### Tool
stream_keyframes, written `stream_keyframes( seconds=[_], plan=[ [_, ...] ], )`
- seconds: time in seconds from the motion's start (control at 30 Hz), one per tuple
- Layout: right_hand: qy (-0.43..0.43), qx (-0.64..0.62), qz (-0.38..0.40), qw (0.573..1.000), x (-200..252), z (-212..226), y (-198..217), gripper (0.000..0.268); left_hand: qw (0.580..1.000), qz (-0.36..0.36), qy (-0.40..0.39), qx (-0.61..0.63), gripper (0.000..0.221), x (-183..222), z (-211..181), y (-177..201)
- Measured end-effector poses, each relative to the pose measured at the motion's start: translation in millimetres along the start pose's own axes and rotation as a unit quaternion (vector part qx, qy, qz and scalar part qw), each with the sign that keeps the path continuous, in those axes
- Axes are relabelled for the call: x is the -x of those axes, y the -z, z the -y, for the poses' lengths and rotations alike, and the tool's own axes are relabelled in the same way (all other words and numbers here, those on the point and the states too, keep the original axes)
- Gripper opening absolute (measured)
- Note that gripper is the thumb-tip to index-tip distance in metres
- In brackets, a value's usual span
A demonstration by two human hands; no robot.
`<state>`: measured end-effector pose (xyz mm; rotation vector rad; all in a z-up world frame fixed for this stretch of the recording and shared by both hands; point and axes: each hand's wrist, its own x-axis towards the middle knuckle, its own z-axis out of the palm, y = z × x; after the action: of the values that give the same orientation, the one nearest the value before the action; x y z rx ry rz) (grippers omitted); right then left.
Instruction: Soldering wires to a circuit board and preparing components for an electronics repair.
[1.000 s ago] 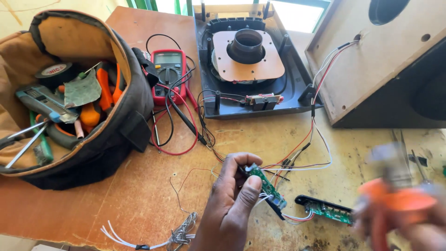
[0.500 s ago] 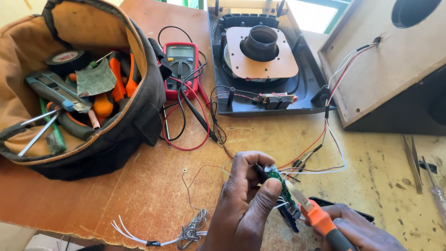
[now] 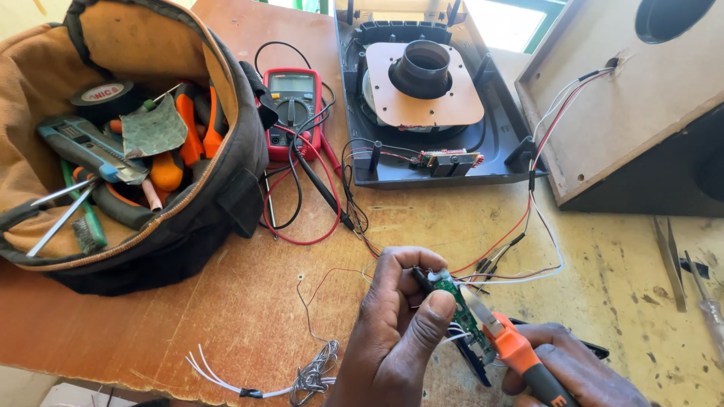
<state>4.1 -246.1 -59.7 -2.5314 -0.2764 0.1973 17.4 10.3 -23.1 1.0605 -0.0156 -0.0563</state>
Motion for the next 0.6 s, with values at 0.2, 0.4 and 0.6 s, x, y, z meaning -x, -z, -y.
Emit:
stream_keyframes(
  seconds=[0.2,0.4,0.6],
  plan=[
    [-0.051,0.015,-0.009,0.999,0,9,2,0.016,1.0,-0.013,0.012,0.016,0.033,0,-1,-1],
    [-0.035,0.005,-0.001,0.999,1,12,4,0.017,0.999,-0.014,0.019,0.033,0.031,0,-1,-1],
    [0.043,-0.01,-0.025,0.999,1,8,3,0.017,1.0,-0.005,0.023,-0.006,0.033,0,0,-1]
  ],
)
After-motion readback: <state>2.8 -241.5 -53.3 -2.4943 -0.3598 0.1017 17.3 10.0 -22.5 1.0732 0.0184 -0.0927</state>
